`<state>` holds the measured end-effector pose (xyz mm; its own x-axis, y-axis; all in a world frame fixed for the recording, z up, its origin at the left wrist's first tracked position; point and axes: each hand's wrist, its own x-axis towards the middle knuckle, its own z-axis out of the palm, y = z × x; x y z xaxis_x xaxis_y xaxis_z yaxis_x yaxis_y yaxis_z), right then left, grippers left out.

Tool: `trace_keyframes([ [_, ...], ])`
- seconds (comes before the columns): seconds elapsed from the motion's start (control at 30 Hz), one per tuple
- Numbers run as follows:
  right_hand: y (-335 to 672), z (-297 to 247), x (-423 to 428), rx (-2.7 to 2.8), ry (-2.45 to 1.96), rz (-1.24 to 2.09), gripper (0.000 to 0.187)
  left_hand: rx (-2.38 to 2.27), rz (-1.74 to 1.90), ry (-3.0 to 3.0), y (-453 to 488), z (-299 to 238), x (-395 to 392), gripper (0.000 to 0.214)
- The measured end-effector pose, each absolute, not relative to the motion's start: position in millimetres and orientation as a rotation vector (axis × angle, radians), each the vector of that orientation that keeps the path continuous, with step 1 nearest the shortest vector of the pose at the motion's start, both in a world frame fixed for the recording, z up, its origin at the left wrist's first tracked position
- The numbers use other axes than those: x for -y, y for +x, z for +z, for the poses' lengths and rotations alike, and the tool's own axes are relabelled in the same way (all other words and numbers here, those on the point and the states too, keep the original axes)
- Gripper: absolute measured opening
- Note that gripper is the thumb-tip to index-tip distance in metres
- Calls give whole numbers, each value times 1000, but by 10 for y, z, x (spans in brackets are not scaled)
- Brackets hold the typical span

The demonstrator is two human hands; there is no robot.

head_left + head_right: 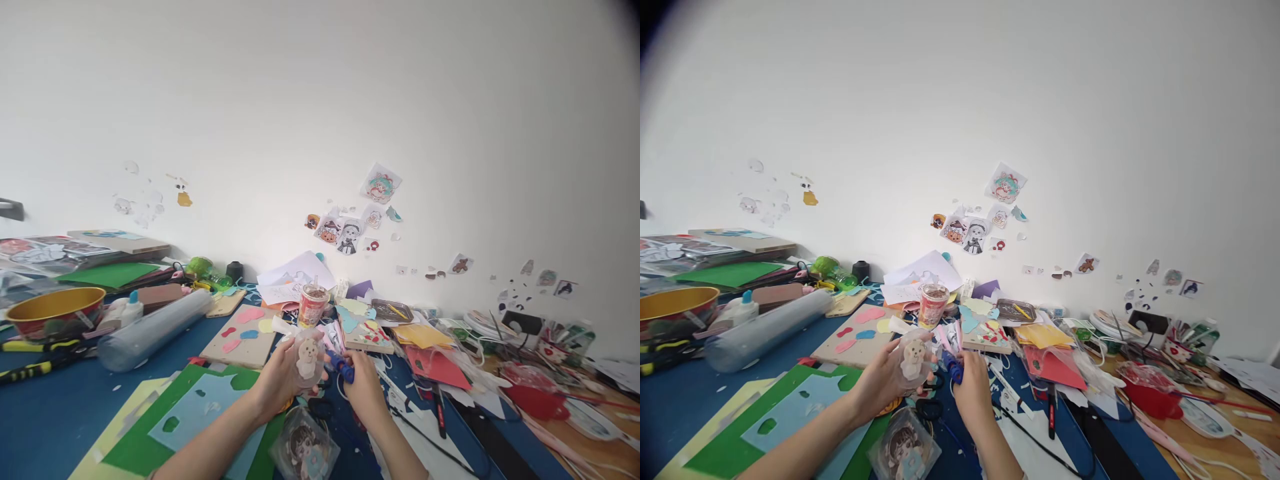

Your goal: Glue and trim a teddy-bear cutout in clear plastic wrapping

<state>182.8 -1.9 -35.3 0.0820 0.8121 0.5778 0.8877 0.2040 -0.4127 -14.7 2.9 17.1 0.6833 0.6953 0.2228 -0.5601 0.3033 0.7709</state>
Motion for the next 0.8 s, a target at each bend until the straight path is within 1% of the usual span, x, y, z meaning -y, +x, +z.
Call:
trace_keyframes([
  [0.07, 1830, -371, 35, 1758, -1621, -75, 42, -220, 899, 1027, -154, 132, -53, 49],
  [0.13, 1829, -360, 76, 1800, -1629, 36, 53, -330, 943, 1168, -151, 68, -95, 52],
  [0.2, 1820, -317, 123, 1835, -1592, 193, 65, -448, 978, 1341, -139, -2, -142, 59],
  [0.27, 1792, -244, 165, 1825, -1503, 318, 70, -519, 1026, 1518, -124, -58, -177, 65],
  [0.3, 1768, -200, 183, 1798, -1445, 358, 67, -540, 1058, 1598, -119, -77, -186, 65],
  [0.33, 1738, -156, 201, 1755, -1380, 385, 60, -556, 1086, 1679, -116, -88, -188, 63],
  [0.43, 1634, -46, 254, 1625, -1154, 526, 20, -595, 1126, 1948, -123, -85, -161, 55],
  [0.47, 1602, -24, 272, 1602, -1085, 588, 16, -602, 1126, 2041, -128, -77, -146, 55],
  [0.57, 1541, -3, 320, 1579, -974, 677, 26, -600, 1103, 2223, -137, -60, -109, 55],
  [0.8, 1545, 10, 355, 1575, -948, 678, 34, -592, 1052, 2341, -141, -64, -92, 56],
])
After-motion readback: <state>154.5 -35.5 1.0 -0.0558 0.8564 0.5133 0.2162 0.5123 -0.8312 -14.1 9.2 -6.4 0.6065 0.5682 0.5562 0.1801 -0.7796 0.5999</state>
